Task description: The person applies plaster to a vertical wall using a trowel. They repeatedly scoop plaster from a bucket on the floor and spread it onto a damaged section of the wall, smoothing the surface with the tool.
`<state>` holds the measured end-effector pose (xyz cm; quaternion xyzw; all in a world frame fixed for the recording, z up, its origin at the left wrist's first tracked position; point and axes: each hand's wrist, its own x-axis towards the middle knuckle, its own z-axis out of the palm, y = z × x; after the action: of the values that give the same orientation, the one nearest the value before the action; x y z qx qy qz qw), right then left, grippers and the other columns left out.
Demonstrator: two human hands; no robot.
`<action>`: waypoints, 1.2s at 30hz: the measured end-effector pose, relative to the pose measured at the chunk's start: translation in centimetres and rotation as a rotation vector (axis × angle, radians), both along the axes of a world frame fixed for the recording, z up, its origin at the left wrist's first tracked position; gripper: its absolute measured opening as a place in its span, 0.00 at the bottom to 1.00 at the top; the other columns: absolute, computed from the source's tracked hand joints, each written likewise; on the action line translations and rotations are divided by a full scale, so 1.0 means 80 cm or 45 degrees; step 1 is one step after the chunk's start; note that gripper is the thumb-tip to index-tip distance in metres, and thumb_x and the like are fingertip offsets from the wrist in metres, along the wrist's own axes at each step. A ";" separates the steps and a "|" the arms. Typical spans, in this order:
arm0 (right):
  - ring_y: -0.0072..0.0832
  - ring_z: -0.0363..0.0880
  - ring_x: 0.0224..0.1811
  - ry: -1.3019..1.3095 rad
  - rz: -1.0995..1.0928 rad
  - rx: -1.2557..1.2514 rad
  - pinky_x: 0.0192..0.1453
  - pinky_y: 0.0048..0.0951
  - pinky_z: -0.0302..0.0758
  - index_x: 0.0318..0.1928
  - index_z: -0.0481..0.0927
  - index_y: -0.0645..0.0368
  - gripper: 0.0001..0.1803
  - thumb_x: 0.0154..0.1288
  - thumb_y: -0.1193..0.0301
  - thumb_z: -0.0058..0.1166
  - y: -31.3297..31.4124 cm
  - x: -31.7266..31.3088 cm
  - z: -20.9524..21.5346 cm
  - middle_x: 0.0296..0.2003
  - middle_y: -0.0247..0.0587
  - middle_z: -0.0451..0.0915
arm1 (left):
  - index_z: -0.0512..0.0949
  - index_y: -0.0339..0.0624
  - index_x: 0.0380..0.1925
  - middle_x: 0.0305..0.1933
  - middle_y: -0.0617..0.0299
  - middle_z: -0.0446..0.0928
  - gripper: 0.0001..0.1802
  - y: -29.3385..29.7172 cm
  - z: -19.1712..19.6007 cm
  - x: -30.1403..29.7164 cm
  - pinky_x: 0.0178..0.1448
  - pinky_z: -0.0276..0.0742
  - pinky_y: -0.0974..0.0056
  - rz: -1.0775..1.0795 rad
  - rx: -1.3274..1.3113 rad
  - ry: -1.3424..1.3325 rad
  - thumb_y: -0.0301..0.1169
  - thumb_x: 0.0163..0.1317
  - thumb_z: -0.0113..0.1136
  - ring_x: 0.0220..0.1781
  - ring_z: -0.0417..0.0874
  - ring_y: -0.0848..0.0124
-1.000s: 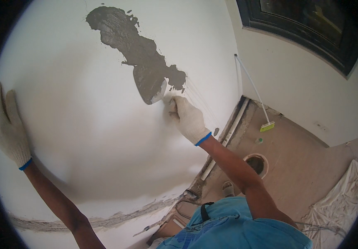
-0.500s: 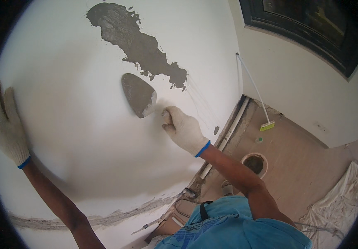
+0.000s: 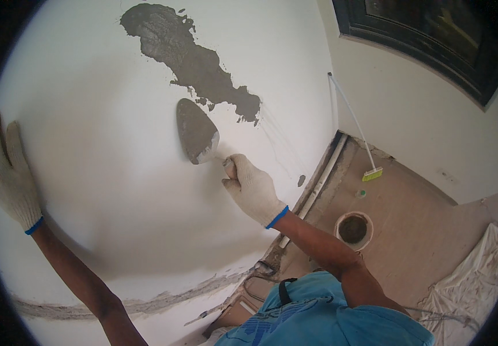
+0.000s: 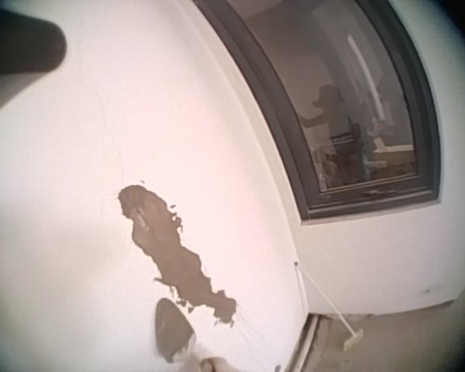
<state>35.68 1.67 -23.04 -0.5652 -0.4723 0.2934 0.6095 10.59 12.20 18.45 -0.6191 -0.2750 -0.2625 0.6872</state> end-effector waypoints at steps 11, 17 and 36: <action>0.52 0.83 0.37 0.005 0.009 -0.047 0.43 0.47 0.78 0.56 0.71 0.59 0.21 0.67 0.73 0.62 -0.008 -0.004 -0.007 0.32 0.47 0.77 | 0.73 0.57 0.76 0.73 0.55 0.79 0.30 -0.001 -0.002 0.006 0.73 0.79 0.50 -0.011 -0.051 -0.034 0.53 0.80 0.52 0.71 0.83 0.58; 0.52 0.83 0.37 0.020 0.015 -0.104 0.43 0.48 0.77 0.56 0.71 0.59 0.20 0.67 0.72 0.63 -0.012 0.000 -0.007 0.32 0.46 0.77 | 0.73 0.56 0.76 0.74 0.54 0.78 0.30 -0.002 -0.015 0.015 0.73 0.79 0.50 -0.081 -0.060 -0.097 0.53 0.80 0.53 0.71 0.82 0.59; 0.53 0.82 0.36 0.090 0.030 -0.144 0.42 0.46 0.77 0.56 0.70 0.62 0.21 0.66 0.73 0.63 -0.012 0.000 -0.001 0.31 0.48 0.76 | 0.67 0.60 0.79 0.74 0.54 0.77 0.33 0.004 -0.013 0.008 0.70 0.82 0.48 -0.094 -0.123 -0.118 0.58 0.81 0.46 0.69 0.84 0.58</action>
<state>35.70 0.73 -23.14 -0.5824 -0.4396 0.3466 0.5895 11.26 12.52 17.41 -0.6486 -0.2957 -0.3025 0.6328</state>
